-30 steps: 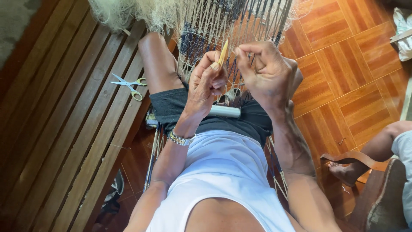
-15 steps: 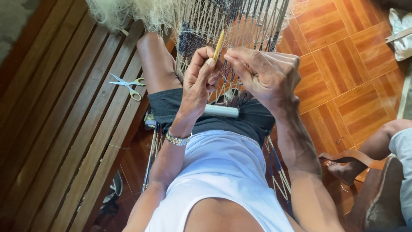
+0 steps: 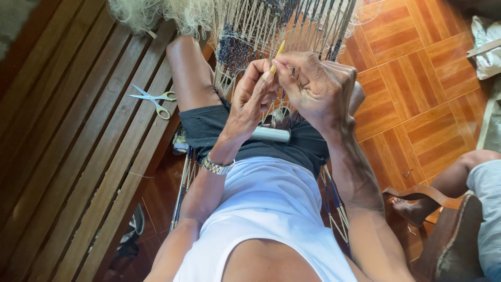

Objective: Weaving or repairing a fishing net using a wooden shuttle and line.

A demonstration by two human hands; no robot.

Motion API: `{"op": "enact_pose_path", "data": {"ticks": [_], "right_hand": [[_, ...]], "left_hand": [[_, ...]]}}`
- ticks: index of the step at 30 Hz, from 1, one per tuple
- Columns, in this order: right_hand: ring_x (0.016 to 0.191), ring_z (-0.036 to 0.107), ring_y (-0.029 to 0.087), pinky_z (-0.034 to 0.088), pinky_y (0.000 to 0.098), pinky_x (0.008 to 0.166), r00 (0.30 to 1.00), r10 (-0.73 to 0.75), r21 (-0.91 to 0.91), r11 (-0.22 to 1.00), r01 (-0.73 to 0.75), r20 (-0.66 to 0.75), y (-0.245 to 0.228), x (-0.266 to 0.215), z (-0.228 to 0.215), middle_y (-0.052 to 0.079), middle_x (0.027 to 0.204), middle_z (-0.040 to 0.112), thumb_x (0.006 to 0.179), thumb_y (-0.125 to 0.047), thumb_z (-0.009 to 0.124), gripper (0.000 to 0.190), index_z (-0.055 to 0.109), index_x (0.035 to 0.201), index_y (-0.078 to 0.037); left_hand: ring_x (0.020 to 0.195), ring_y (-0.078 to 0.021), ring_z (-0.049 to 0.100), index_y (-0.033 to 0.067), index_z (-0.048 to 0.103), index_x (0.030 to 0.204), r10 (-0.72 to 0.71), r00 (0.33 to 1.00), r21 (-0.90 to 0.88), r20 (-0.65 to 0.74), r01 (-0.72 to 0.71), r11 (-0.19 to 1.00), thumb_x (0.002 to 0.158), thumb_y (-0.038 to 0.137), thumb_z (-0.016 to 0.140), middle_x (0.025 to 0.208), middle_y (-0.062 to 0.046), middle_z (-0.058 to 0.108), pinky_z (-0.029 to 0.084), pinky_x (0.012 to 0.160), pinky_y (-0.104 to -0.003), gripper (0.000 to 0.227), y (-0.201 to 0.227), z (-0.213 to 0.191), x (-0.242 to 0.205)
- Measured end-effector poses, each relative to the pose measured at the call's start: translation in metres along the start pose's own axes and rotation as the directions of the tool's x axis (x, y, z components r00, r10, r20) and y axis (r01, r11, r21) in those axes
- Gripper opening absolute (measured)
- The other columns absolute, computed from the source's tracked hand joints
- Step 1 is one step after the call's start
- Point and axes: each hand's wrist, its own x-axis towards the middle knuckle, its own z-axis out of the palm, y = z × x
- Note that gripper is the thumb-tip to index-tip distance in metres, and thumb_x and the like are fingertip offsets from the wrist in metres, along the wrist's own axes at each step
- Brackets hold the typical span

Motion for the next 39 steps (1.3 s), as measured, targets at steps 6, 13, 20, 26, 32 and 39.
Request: {"op": "enact_pose_path", "data": {"ticks": [6, 13, 20, 26, 32, 39], "right_hand": [[0.048, 0.037, 0.006, 0.036, 0.0233, 0.045, 0.982, 0.190, 0.071, 0.979, -0.189, -0.002, 0.010, -0.020, 0.015, -0.007, 0.055, 0.043, 0.108, -0.012, 0.078, 0.005, 0.073, 0.106, -0.010], [0.042, 0.039, 0.005, 0.030, 0.0210, 0.041, 0.979, 0.201, 0.290, 0.936, -0.201, 0.032, -0.009, -0.037, 0.017, -0.003, 0.051, 0.047, 0.104, 0.003, 0.075, 0.007, 0.070, 0.100, 0.003], [0.051, 0.032, 0.006, 0.033, 0.0229, 0.050, 0.952, 0.247, 0.381, 0.875, -0.300, 0.183, -0.018, -0.064, 0.019, -0.004, 0.059, 0.041, 0.103, -0.005, 0.073, 0.005, 0.070, 0.107, -0.003], [0.053, 0.032, 0.005, 0.035, 0.0213, 0.051, 0.925, 0.267, 0.427, 0.828, -0.364, 0.269, -0.020, -0.075, 0.016, -0.004, 0.063, 0.046, 0.102, -0.002, 0.071, 0.005, 0.071, 0.107, -0.002], [0.052, 0.030, 0.006, 0.035, 0.0220, 0.052, 0.918, 0.282, 0.402, 0.834, -0.378, 0.280, -0.019, -0.079, 0.015, -0.004, 0.062, 0.044, 0.101, -0.002, 0.071, 0.005, 0.071, 0.106, -0.003], [0.064, 0.055, 0.012, 0.053, 0.0237, 0.059, 0.974, 0.160, 0.372, 0.904, -0.211, 0.162, -0.002, -0.080, 0.013, 0.011, 0.086, 0.071, 0.098, 0.002, 0.076, 0.008, 0.071, 0.104, 0.004]], "left_hand": [[0.063, 0.0016, 0.032, 0.0195, 0.052, 0.107, -0.065, 0.996, -0.115, -0.055, 0.058, 0.992, 0.108, 0.032, 0.052, 0.085, 0.009, 0.042, 0.021, 0.049, -0.011, 0.013, -0.006, -0.004, 0.000], [0.060, -0.0012, 0.038, 0.0144, 0.050, 0.103, -0.008, 0.990, -0.308, -0.142, -0.037, 0.951, 0.108, 0.024, 0.055, 0.088, 0.003, 0.048, 0.030, 0.044, -0.013, 0.012, -0.020, -0.015, 0.006], [0.095, -0.0160, 0.062, 0.0036, 0.060, 0.129, 0.147, 0.957, -0.398, -0.251, -0.240, 0.885, 0.112, 0.011, 0.056, 0.109, -0.008, 0.063, 0.057, 0.082, -0.031, 0.019, -0.037, -0.031, 0.009], [0.111, -0.0266, 0.068, 0.0050, 0.055, 0.130, 0.181, 0.939, -0.433, -0.293, -0.300, 0.850, 0.112, 0.012, 0.054, 0.112, -0.013, 0.064, 0.056, 0.107, -0.053, 0.019, -0.024, -0.028, 0.009], [0.111, -0.0262, 0.068, 0.0050, 0.052, 0.133, 0.131, 0.943, -0.478, -0.306, -0.271, 0.835, 0.111, 0.011, 0.054, 0.109, -0.012, 0.063, 0.056, 0.109, -0.053, 0.023, -0.026, -0.024, 0.007], [0.096, -0.0224, 0.070, 0.0029, 0.058, 0.133, -0.006, 0.980, -0.517, -0.199, -0.100, 0.850, 0.110, 0.011, 0.057, 0.103, -0.012, 0.065, 0.063, 0.099, -0.048, 0.025, -0.026, -0.034, 0.006]]}}
